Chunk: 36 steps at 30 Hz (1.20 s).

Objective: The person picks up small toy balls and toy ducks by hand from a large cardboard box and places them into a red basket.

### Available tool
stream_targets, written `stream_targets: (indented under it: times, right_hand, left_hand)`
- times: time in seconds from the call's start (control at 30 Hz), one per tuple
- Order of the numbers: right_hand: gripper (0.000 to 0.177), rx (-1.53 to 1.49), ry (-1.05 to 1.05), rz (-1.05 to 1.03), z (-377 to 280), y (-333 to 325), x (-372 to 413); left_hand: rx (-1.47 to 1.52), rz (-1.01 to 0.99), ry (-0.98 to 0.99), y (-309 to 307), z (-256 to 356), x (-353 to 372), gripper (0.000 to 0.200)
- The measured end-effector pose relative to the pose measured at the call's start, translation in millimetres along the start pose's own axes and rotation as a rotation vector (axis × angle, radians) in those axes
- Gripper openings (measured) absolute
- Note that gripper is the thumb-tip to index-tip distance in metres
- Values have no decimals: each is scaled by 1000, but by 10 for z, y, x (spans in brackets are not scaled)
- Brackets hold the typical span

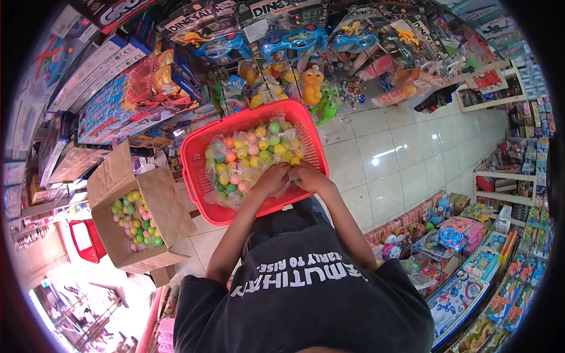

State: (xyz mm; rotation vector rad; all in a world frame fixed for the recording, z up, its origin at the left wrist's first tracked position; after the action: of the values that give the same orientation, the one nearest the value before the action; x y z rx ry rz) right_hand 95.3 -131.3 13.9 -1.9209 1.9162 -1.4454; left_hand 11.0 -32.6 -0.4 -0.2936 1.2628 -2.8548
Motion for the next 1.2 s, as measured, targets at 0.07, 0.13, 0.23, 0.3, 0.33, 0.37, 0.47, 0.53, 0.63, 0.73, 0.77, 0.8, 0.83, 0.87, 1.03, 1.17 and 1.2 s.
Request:
stream_targets:
  times: [0.07, 0.13, 0.23, 0.3, 0.33, 0.37, 0.47, 0.53, 0.63, 0.73, 0.77, 0.8, 0.83, 0.87, 1.03, 1.17, 1.2]
  right_hand:
    - [37, -253, -159, 59, -255, -267, 248]
    - [34, -269, -239, 129, -204, -267, 329]
    - [29, -517, -290, 134, -148, -329, 522]
    - [27, -724, -270, 50, -140, -359, 671]
    - [24, -799, -294, 134, -130, -391, 765]
    - [20, -876, -315, 219, -94, -410, 867]
    - [16, -1002, -296, 112, 165, -222, 1030]
    - [14, -1034, -281, 31, 353, -92, 1047]
    - [15, -1091, -192, -175, 660, 338, 1061]
    - [21, -898, -49, -301, 974, 924, 875]
    - [21, -785, 41, -319, 1068, 1138, 797]
    - [21, -671, 130, -331, 1157, 1342, 726]
    - [21, -655, 116, -338, 1209, 1542, 657]
    - [23, -634, 126, -347, 1268, 1751, 597]
    - [26, -225, 115, -459, 1334, 2245, 535]
    - [29, -421, 235, -458, 1291, 2301, 477]
    - [29, -488, 257, -376, 1290, 2305, 426]
  left_hand:
    - [30, 202, 48, -101, 65, 131, 33]
    - [143, 279, -27, -275, 211, 317, 33]
    - [251, 443, -146, -417, 383, 684, 31]
    - [240, 557, -200, -481, 519, 936, 29]
    - [476, 529, -284, -474, 570, 1055, 28]
    - [714, 496, -361, -418, 609, 1170, 27]
    - [925, 418, -371, -238, 770, 1409, 26]
    - [1084, 350, -363, 48, 818, 1508, 26]
    - [996, 328, -460, 657, 697, 1532, 27]
    - [927, 439, -550, 1460, 344, 1705, 27]
    - [843, 496, -571, 1696, 211, 1775, 28]
    - [840, 520, -573, 1924, 79, 1853, 28]
    - [743, 519, -661, 2150, -65, 1974, 31]
    - [647, 515, -747, 2320, -157, 2111, 33]
    - [419, 547, -1087, 2763, -305, 2861, 34]
    - [613, 558, -1228, 3157, -435, 3408, 40]
    - [678, 559, -1231, 3168, -427, 3532, 42]
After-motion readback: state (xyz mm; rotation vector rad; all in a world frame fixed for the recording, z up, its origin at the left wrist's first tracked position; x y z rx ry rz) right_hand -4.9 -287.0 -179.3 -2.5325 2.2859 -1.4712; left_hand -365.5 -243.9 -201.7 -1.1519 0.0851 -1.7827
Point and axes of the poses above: each hand's wrist, its own x-axis away from the middle knuckle, its own y-axis out of the palm, z = x × y, the point moved 4 cm from there along -x, towards the middle knuckle, and after that the axes turned 9 degrees about -x, right-handed, at the moved point
